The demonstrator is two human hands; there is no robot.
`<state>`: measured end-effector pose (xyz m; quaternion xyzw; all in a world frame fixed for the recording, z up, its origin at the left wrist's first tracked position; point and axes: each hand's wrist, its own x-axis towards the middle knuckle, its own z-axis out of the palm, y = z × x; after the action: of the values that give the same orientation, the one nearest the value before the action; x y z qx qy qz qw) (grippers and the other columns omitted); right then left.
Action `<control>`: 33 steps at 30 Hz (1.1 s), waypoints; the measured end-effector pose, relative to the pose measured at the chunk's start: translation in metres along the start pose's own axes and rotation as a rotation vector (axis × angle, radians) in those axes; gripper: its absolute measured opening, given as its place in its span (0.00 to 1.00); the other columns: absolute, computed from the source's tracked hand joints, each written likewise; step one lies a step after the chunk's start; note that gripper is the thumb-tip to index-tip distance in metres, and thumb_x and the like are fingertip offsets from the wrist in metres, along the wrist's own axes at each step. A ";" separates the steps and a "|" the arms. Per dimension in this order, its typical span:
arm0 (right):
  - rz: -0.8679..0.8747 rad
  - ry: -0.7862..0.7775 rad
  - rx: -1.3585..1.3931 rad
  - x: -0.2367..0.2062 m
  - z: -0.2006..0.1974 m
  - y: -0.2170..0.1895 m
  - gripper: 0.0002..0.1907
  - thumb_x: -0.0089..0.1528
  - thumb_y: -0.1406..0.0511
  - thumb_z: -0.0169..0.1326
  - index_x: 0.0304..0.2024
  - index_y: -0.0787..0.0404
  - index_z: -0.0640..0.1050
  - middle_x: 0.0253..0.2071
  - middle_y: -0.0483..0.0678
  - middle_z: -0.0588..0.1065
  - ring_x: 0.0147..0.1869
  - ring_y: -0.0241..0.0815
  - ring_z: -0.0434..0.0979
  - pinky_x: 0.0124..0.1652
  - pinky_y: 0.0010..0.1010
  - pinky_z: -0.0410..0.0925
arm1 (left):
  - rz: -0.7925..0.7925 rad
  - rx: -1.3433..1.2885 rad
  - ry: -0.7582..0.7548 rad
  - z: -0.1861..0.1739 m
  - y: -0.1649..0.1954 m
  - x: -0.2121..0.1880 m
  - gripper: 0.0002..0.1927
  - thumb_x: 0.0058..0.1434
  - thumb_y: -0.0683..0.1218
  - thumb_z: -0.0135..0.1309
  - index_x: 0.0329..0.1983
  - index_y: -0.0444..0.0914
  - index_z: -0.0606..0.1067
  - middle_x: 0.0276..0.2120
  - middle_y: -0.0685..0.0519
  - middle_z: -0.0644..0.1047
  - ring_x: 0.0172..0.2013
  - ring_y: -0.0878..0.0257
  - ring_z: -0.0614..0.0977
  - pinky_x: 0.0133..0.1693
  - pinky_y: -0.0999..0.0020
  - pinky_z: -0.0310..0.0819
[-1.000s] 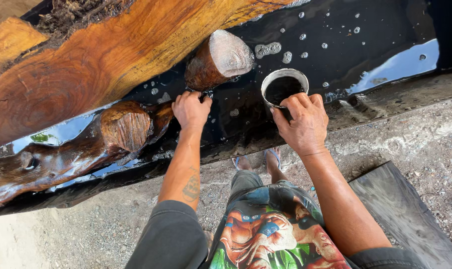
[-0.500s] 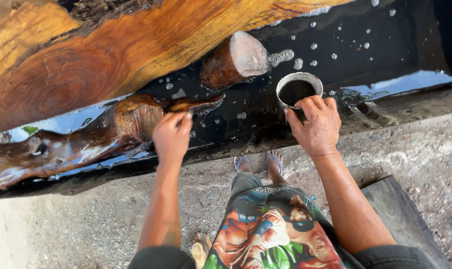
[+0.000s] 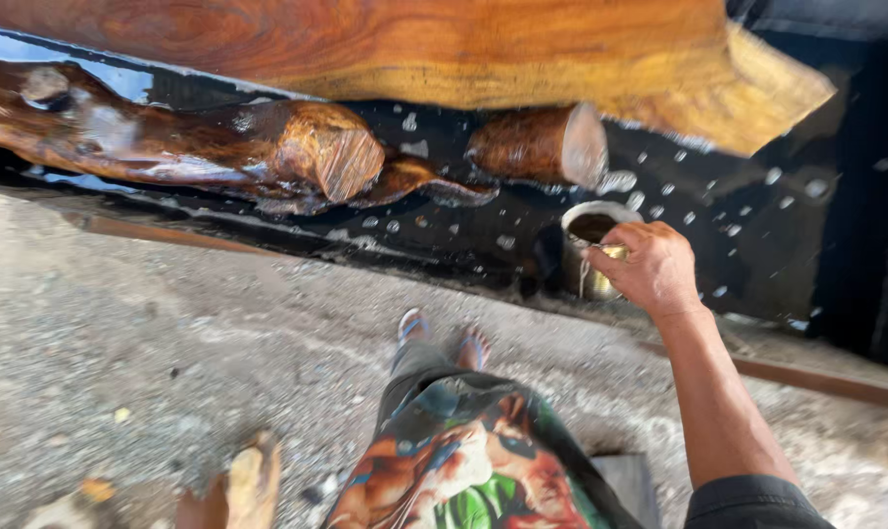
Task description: The person pours a dark liquid from a metal can onto several large wooden planks resting in a trough. They repeatedly scoop the liquid and pour it over the wood surfaces, occasionally using their hand to spread the liquid or adjust the planks.
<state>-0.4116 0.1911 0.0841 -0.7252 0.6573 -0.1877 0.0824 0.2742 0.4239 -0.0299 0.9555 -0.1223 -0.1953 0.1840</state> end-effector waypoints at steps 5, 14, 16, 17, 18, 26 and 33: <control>0.177 -0.288 -0.024 0.066 -0.057 0.013 0.21 0.55 0.46 0.67 0.39 0.53 0.84 0.31 0.51 0.80 0.36 0.49 0.82 0.37 0.39 0.73 | -0.290 0.020 -0.458 0.088 -0.037 -0.066 0.22 0.67 0.51 0.54 0.61 0.37 0.75 0.51 0.45 0.81 0.48 0.53 0.83 0.46 0.61 0.79; 0.342 -0.267 -0.212 0.228 -0.163 0.004 0.18 0.60 0.48 0.62 0.47 0.47 0.83 0.47 0.49 0.79 0.49 0.45 0.78 0.47 0.43 0.74 | -0.287 -0.199 -0.793 0.142 -0.033 -0.119 0.27 0.67 0.55 0.50 0.67 0.39 0.71 0.55 0.43 0.80 0.50 0.50 0.83 0.44 0.56 0.81; 0.342 -0.266 -0.260 0.242 -0.178 -0.006 0.21 0.61 0.45 0.62 0.47 0.50 0.83 0.47 0.53 0.80 0.50 0.48 0.78 0.47 0.47 0.72 | -0.259 -0.243 -0.765 0.139 -0.026 -0.108 0.29 0.67 0.56 0.49 0.68 0.39 0.70 0.56 0.42 0.80 0.50 0.50 0.84 0.44 0.55 0.81; 0.347 -0.267 -0.282 0.245 -0.184 -0.009 0.23 0.61 0.44 0.62 0.47 0.51 0.83 0.47 0.54 0.80 0.50 0.50 0.78 0.48 0.50 0.72 | -0.208 -0.263 -0.748 0.137 -0.021 -0.102 0.29 0.66 0.55 0.49 0.68 0.40 0.71 0.55 0.43 0.81 0.50 0.51 0.84 0.44 0.56 0.82; 0.318 -0.241 -0.278 0.242 -0.192 -0.010 0.23 0.61 0.44 0.62 0.48 0.52 0.84 0.47 0.55 0.80 0.50 0.50 0.78 0.49 0.49 0.71 | -0.198 -0.265 -0.734 0.134 -0.019 -0.098 0.29 0.66 0.56 0.50 0.68 0.39 0.71 0.55 0.43 0.81 0.50 0.51 0.84 0.45 0.56 0.81; 0.469 -0.359 -0.445 0.176 -0.201 0.035 0.31 0.63 0.37 0.55 0.52 0.51 0.84 0.45 0.56 0.81 0.47 0.54 0.81 0.48 0.47 0.73 | -0.158 -0.106 -0.713 0.127 -0.011 -0.070 0.30 0.68 0.57 0.53 0.68 0.36 0.72 0.54 0.40 0.81 0.50 0.51 0.83 0.50 0.52 0.79; 0.316 -0.746 -0.744 0.082 -0.106 0.076 0.37 0.61 0.32 0.44 0.62 0.42 0.76 0.59 0.45 0.79 0.62 0.50 0.79 0.56 0.41 0.73 | -0.064 -0.122 -0.694 0.132 0.038 -0.057 0.25 0.69 0.56 0.49 0.61 0.36 0.75 0.49 0.44 0.82 0.46 0.54 0.83 0.45 0.56 0.80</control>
<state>-0.5162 0.1151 0.1668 -0.6151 0.7066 0.3416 0.0750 0.1621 0.3671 -0.1091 0.8228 -0.1357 -0.5211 0.1819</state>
